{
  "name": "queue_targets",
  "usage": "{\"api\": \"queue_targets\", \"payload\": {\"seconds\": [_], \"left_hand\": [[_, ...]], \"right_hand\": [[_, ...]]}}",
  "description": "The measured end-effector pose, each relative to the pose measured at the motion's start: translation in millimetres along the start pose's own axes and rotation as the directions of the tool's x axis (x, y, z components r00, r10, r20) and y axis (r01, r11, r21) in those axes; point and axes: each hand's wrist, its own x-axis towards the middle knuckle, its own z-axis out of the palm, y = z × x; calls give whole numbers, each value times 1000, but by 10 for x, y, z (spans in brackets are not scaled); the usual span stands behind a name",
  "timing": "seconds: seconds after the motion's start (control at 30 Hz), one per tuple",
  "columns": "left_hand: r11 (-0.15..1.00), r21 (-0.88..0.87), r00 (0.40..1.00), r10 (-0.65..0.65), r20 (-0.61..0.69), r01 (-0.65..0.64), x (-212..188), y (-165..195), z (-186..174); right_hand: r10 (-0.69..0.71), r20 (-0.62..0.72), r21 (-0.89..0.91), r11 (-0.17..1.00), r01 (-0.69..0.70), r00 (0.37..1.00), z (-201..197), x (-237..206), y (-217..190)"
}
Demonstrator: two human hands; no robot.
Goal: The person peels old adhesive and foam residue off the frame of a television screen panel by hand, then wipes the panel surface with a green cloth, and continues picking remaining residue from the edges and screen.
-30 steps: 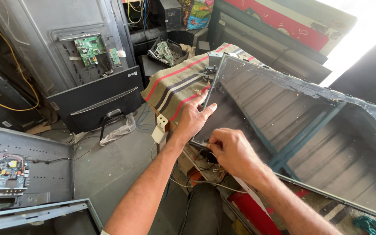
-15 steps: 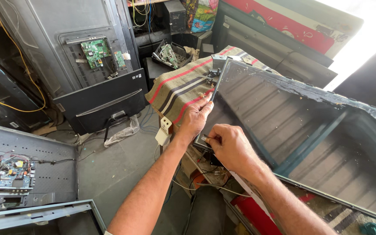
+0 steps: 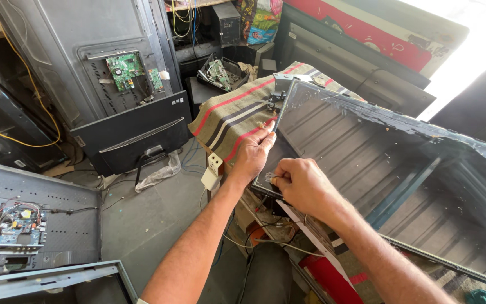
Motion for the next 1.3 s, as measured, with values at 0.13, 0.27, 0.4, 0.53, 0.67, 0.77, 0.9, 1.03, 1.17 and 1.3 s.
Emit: {"api": "queue_targets", "payload": {"seconds": [0.13, 0.27, 0.4, 0.53, 0.67, 0.77, 0.9, 1.03, 1.17, 1.3], "left_hand": [[999, -36, 1000, 4, 0, -4, 3, -22, 9], [995, -63, 997, 72, -23, -73, 37, -72, 18], [993, -118, 1000, 21, -14, -23, 56, -125, 12], [976, -219, 1000, 10, 16, -7, 61, -150, 9], [964, -264, 998, 48, 42, -35, 58, -113, 5], [962, -268, 996, 76, 51, -59, 31, -60, 1], [965, -259, 996, 57, 65, -39, 0, -16, -12], [974, -222, 998, 44, 44, -33, 9, -28, -5], [977, -209, 998, 58, 39, -49, 34, -38, 4], [976, -206, 996, 76, 38, -66, 19, -33, -4]], "right_hand": [[104, 77, -50, 994, -101, 992, -26, -16, -57], [38, 83, -97, 995, -30, 996, -13, -20, -112], [7, 75, -162, 987, 5, 997, -28, -1, -140], [-69, 116, -180, 980, 89, 991, -49, 25, -165], [-92, 189, -141, 983, 119, 978, -58, 81, -168], [-119, 244, -140, 978, 156, 962, -62, 144, -138], [-167, 304, -150, 964, 220, 938, -57, 210, -85], [-126, 393, -199, 956, 218, 911, -81, 239, -63], [-116, 372, -208, 956, 205, 921, -127, 251, -86], [-61, 322, -200, 971, 131, 945, -123, 273, -118]]}}
